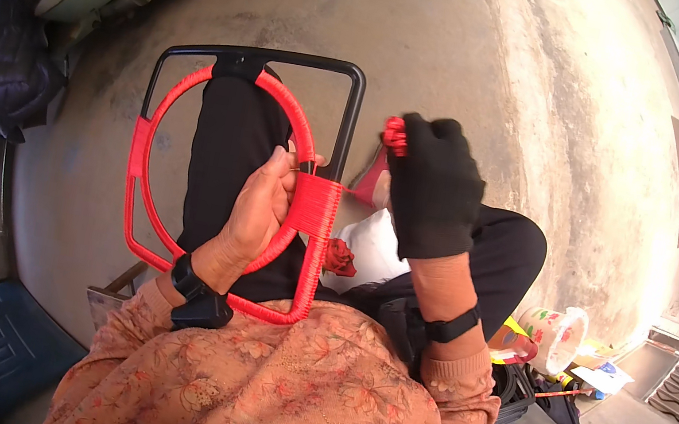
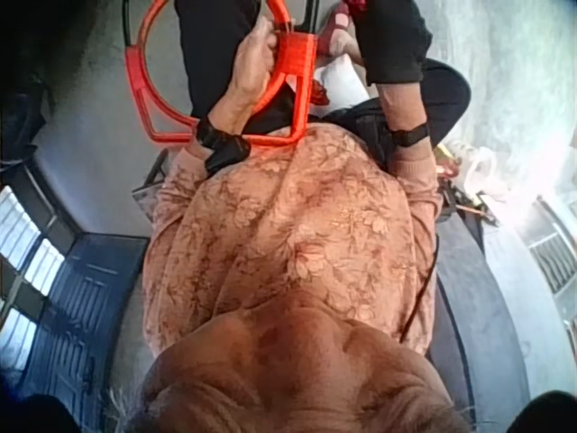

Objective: The person is weaving red plastic cord around a black metal chair frame component to create a seat or backrest.

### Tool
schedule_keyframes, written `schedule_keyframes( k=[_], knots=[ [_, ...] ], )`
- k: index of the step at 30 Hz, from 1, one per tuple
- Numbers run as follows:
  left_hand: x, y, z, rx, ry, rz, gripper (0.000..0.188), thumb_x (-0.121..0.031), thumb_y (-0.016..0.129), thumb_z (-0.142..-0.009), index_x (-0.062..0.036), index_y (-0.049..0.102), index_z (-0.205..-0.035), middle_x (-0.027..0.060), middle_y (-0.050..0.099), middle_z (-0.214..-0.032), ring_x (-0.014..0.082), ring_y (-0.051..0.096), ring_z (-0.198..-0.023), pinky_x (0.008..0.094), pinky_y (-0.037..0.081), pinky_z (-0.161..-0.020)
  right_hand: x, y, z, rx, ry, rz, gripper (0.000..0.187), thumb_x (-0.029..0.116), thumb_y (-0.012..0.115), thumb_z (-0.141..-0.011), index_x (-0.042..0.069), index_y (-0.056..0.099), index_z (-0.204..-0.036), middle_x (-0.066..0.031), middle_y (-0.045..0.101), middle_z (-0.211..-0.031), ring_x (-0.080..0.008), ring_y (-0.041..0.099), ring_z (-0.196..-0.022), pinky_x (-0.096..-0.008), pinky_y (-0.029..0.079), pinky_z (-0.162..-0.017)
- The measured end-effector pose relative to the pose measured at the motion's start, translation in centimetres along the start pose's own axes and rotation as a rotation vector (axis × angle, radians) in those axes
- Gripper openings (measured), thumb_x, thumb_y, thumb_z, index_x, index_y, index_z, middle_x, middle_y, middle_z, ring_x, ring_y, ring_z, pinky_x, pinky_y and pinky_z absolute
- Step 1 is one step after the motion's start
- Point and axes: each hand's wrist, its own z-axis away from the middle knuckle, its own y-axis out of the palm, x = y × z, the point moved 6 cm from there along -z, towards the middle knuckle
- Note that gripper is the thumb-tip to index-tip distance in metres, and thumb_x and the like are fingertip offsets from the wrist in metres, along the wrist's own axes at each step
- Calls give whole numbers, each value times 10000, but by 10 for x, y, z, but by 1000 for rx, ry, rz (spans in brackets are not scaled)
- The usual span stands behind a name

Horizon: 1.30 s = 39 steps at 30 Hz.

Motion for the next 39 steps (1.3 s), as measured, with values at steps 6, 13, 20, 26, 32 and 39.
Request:
schedule_keyframes(
  k=[6, 13, 20, 26, 32, 39],
  knots=[
    [-13, -6, 1, -62, 261, 48, 377, -300, 347, -1037, -13, 510, -1218, 67, 619, -1093, 136, 595, -984, 288, 463, -896, 76, 4, 23, -55, -701, -238, 324, 126, 608, -799, 75, 603, -1118, -103, 621, -1009, -268, 625, -852, -378, 525, -720],
    [-5, -15, -4, -145, 241, 12, 222, -122, 415, -992, -13, 525, -1150, 51, 618, -1033, 124, 628, -879, 291, 524, -802, 2, 69, 27, 635, 499, -1172, 287, 104, 583, -912, 6, 558, -1181, -78, 611, -1166, -155, 564, -1118, -303, 455, -915],
    [3, -11, -7, -157, 148, -96, 252, 25, 451, -927, 10, 522, -1169, 78, 591, -1105, 142, 590, -972, 272, 489, -858, 22, 103, 37, 887, 128, -1404, 363, 104, 617, -886, -22, 555, -1222, -72, 613, -1143, -131, 575, -1020, -279, 461, -884],
    [3, -11, -5, -114, 75, 13, 219, -94, 455, -963, -7, 523, -1152, 74, 618, -1009, 120, 620, -852, 263, 519, -762, -21, 51, 20, 341, -128, -689, 289, 78, 616, -855, -11, 601, -1129, -99, 622, -1119, -166, 590, -961, -289, 470, -803],
    [-4, -9, -4, -135, 97, 23, 226, -201, 439, -994, -26, 508, -1119, 52, 614, -928, 102, 614, -791, 243, 515, -715, -171, 23, 61, 0, 470, -835, 341, 123, 654, -817, -4, 591, -1127, -79, 623, -1088, -197, 603, -953, -309, 479, -827],
    [-7, -3, -2, -43, 142, 17, 174, -104, 545, -953, 10, 517, -1082, 75, 656, -950, 96, 632, -833, 233, 511, -744, -263, -2, 58, -525, 710, -1609, 266, 110, 610, -848, -1, 593, -1089, -52, 606, -971, -171, 578, -874, -310, 475, -773]
  ],
)
